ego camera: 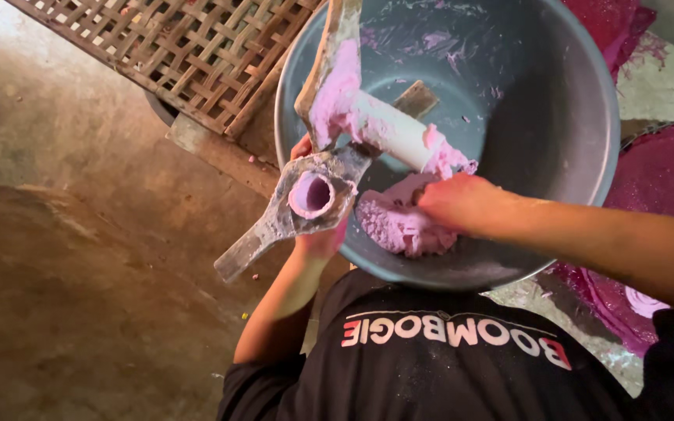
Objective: The person scoops pink dough from a large metal bowl and uses a handheld metal press to extrude spiral-shaped rolls onto a pink mesh-covered circular tray. They repeat this process, filling the tray with multiple rolls, then move to a second tray and continue the same procedure.
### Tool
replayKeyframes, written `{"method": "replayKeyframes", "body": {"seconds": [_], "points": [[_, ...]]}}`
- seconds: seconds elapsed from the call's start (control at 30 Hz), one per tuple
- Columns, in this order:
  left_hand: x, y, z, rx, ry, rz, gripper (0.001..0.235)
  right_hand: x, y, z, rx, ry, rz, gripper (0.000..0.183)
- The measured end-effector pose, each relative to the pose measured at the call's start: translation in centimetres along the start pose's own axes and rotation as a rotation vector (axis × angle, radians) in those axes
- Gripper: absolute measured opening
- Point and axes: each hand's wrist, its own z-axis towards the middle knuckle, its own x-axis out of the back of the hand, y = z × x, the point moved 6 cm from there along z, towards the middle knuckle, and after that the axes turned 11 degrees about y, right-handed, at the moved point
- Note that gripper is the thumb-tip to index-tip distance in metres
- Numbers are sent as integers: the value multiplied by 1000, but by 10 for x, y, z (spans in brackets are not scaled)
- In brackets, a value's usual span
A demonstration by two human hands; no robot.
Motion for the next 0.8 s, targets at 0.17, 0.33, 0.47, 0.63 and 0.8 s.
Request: {"method": "replayKeyframes", "body": {"seconds": [0.17,0.33,0.47,0.63,0.8], "points": [[-3,0,-1,20,0,3,75,-3,-28,-28,63,140,59,24],[-6,1,7,76,-3,41,72,9,-14,-87,-116,43,298,28],[-28,9,28,99,-10,22,63,40,34,-144,-50,46,627,45],[-79,46,8,-619,-432,1316,60,67,80,-174,-73,196,918,45],[-116,35,6,-761,-598,1362,59,148,81,-173,-276,457,-70,40]]}}
